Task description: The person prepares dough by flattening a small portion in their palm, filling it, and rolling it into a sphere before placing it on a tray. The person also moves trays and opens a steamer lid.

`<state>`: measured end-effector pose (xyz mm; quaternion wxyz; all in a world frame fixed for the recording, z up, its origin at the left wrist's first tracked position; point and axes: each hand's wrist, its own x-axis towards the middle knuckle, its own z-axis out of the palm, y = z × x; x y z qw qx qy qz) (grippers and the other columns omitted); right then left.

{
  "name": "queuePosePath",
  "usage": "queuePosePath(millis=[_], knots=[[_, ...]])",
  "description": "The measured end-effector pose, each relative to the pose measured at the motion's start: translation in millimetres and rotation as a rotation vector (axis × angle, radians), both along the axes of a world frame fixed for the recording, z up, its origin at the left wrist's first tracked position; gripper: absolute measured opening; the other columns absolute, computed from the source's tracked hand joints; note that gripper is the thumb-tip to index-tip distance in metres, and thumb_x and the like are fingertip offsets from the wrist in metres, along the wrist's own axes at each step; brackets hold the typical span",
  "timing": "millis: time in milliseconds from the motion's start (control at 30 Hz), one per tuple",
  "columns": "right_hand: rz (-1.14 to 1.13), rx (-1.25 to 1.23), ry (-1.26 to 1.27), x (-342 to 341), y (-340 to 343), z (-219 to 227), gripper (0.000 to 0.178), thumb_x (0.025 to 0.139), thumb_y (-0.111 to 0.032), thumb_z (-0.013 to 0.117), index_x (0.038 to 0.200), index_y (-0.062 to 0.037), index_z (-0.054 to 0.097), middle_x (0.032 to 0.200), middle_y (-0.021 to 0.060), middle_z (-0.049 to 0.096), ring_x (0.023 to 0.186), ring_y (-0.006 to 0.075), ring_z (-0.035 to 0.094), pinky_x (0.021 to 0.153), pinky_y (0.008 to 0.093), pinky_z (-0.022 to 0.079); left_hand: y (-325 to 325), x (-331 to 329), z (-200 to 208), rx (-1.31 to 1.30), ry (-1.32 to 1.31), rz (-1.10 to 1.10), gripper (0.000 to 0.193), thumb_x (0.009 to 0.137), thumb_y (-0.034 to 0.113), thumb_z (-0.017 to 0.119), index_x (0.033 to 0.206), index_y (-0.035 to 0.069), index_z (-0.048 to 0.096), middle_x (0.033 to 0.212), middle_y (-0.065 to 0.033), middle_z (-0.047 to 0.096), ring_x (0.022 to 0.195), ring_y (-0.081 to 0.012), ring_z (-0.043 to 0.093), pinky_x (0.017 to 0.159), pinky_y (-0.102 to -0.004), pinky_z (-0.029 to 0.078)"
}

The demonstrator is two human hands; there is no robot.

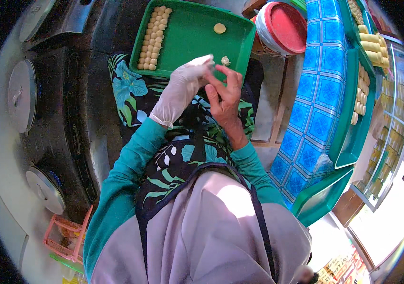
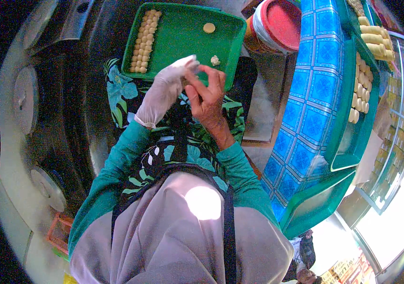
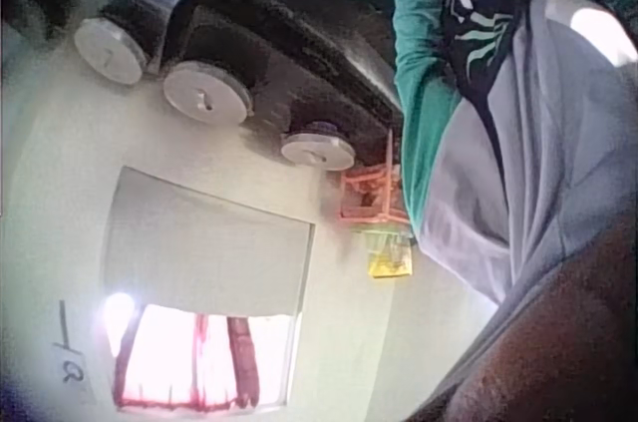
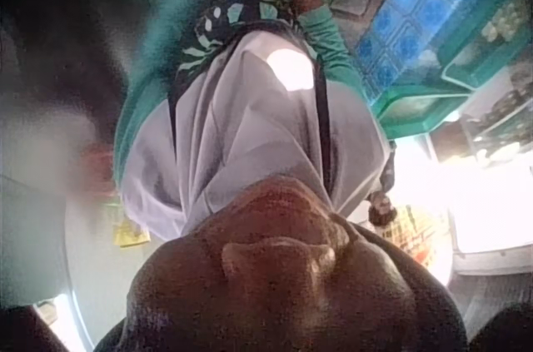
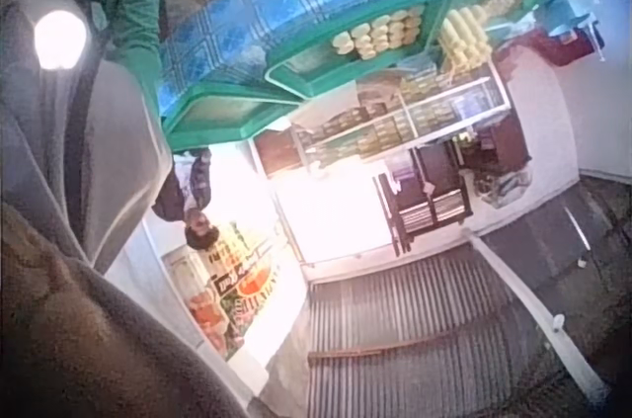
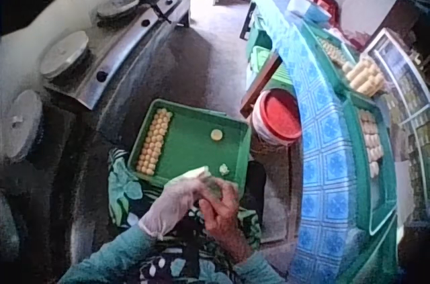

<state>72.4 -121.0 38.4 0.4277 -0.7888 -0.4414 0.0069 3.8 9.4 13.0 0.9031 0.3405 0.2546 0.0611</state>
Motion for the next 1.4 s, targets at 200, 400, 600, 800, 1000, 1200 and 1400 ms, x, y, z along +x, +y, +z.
queuePosePath(millis=[200,400,600,800,1000,1200,1400], knots=[[0.062,0.264,0.617,-17,18,-17,0.067,0.098,-0.05,0.036,0.146,-0.0022,0.029,0.147,0.0169,0.036,0.136,0.0312,0.031,0.113,0.0394,0.021,-20,27,-28,-0.488,-0.123,0.316,0.04,0.1,0.037,0.043,0.125,0.006,0.048,0.118,-0.0107,0.058,0.104,-0.0213,0.057,0.094,-0.0348,0.044],[-0.025,0.546,0.722,12,46,-16,0.074,0.099,-0.053,0.026,0.151,-0.004,0.006,0.149,0.0205,0.031,0.137,0.0259,0.03,0.113,0.0396,0.019,-26,28,9,-0.338,-0.221,0.275,0.032,0.098,0.025,0.049,0.123,0.004,0.051,0.119,-0.0091,0.057,0.108,-0.0192,0.056,0.095,-0.0328,0.045],[-0.134,0.405,0.541,1,19,-6,0.069,0.098,-0.032,0.049,0.149,-0.0004,0.015,0.137,0.0163,0.049,0.131,0.0247,0.041,0.111,0.0392,0.023,-21,17,-11,-0.422,-0.279,0.3,0.044,0.097,0.013,0.049,0.135,-0.005,0.038,0.132,-0.0166,0.051,0.119,-0.0233,0.053,0.103,-0.0364,0.044],[-0.16,0.268,0.267,-1,12,-11,0.071,0.091,-0.019,0.058,0.148,-0.0003,0.02,0.137,0.0159,0.05,0.132,0.0285,0.04,0.112,0.0409,0.019,-20,19,-3,-0.53,-0.28,0.222,0.045,0.096,0.013,0.051,0.136,-0.004,0.039,0.132,-0.014,0.051,0.12,-0.0229,0.052,0.1,-0.0336,0.047],[-0.139,0.158,0.22,-3,12,-16,0.071,0.093,-0.015,0.053,0.149,-0.0006,0.012,0.142,0.0164,0.046,0.137,0.0281,0.032,0.113,0.0415,0.012,-23,23,13,-0.65,-0.312,0.275,0.041,0.096,0.008,0.05,0.134,-0.006,0.041,0.131,-0.0143,0.05,0.119,-0.0221,0.052,0.101,-0.0333,0.046],[-0.141,0.08,0.158,-6,15,-9,0.068,0.09,-0.01,0.047,0.148,0.0042,0.014,0.135,0.0138,0.053,0.129,0.0317,0.038,0.111,0.0447,0.011,-23,24,10,-0.361,-0.192,0.149,0.037,0.091,0.006,0.057,0.125,-0.004,0.049,0.119,-0.0131,0.058,0.105,-0.021,0.059,0.091,-0.0324,0.049],[-0.115,0.108,0.197,-1,9,-13,0.069,0.088,-0.009,0.049,0.147,0.0033,0.016,0.125,0.0094,0.062,0.125,0.0266,0.043,0.108,0.042,0.016,-27,20,-4,-0.318,-0.141,0.221,0.032,0.086,0.002,0.057,0.117,-0.004,0.051,0.115,-0.0137,0.06,0.102,-0.0227,0.06,0.09,-0.0327,0.049]])
